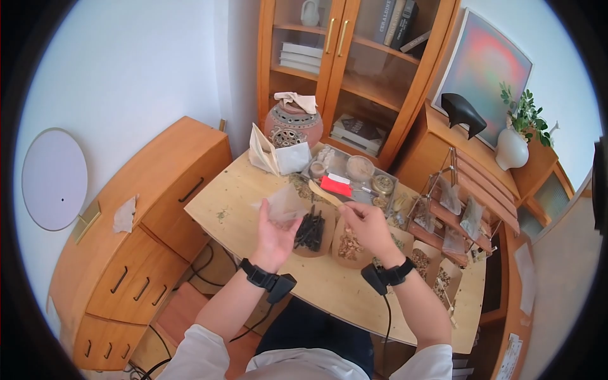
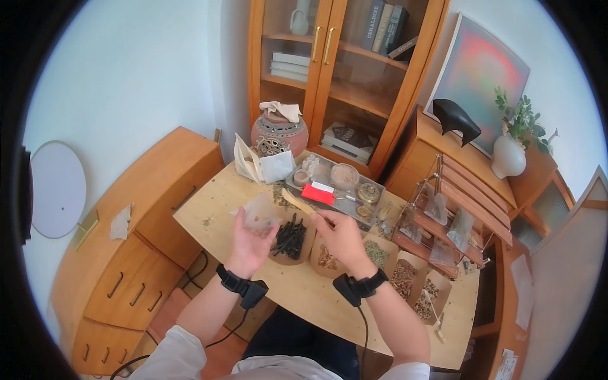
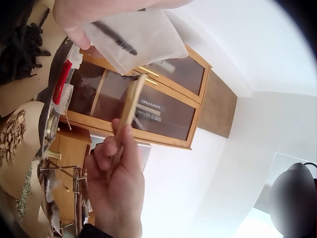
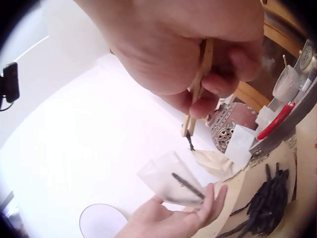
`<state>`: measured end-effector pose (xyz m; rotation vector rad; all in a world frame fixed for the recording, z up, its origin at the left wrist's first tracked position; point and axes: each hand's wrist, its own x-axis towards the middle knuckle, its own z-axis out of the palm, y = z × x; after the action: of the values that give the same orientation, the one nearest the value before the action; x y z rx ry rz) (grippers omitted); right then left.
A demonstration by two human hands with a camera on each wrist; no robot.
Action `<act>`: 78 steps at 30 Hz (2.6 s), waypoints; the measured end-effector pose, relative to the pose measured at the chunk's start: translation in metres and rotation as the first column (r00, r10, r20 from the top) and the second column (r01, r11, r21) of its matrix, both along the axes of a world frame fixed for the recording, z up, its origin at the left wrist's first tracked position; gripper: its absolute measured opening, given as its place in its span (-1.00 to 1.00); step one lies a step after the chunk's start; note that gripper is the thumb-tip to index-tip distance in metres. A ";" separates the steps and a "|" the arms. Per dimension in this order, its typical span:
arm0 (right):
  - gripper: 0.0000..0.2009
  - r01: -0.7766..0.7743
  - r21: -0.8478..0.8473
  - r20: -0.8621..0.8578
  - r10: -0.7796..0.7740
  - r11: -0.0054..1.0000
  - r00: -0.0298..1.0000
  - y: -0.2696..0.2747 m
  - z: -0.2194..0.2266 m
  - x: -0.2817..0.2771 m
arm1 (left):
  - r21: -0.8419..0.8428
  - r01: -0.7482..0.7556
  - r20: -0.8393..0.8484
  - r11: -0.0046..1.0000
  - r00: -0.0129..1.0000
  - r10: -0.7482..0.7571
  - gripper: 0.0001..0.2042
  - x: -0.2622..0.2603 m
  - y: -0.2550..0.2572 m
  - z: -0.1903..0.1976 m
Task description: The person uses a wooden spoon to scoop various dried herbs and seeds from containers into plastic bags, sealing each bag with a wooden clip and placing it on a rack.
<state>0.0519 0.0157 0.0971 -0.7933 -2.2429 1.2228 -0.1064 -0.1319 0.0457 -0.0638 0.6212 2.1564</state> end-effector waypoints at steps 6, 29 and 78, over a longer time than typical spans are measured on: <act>-0.73 -0.007 -0.001 -0.171 0.007 1.000 0.985 -0.045 0.017 -0.008 | 0.042 0.064 0.065 0.997 0.996 -0.066 -0.40 0.012 0.007 0.004; -0.63 -0.182 0.060 0.624 0.105 0.982 0.774 -0.005 -0.020 0.003 | -0.021 -0.119 0.072 0.993 0.990 0.121 -0.51 -0.007 -0.006 -0.016; -0.73 0.118 -0.059 -0.176 -0.126 0.991 0.976 -0.028 0.034 -0.005 | -0.072 -0.078 0.080 0.994 0.993 0.084 -0.38 -0.006 0.004 -0.018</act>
<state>0.0470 -0.0122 0.1314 -0.7933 -1.9984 1.2417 -0.1124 -0.1277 0.0279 -0.2182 0.6549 2.1981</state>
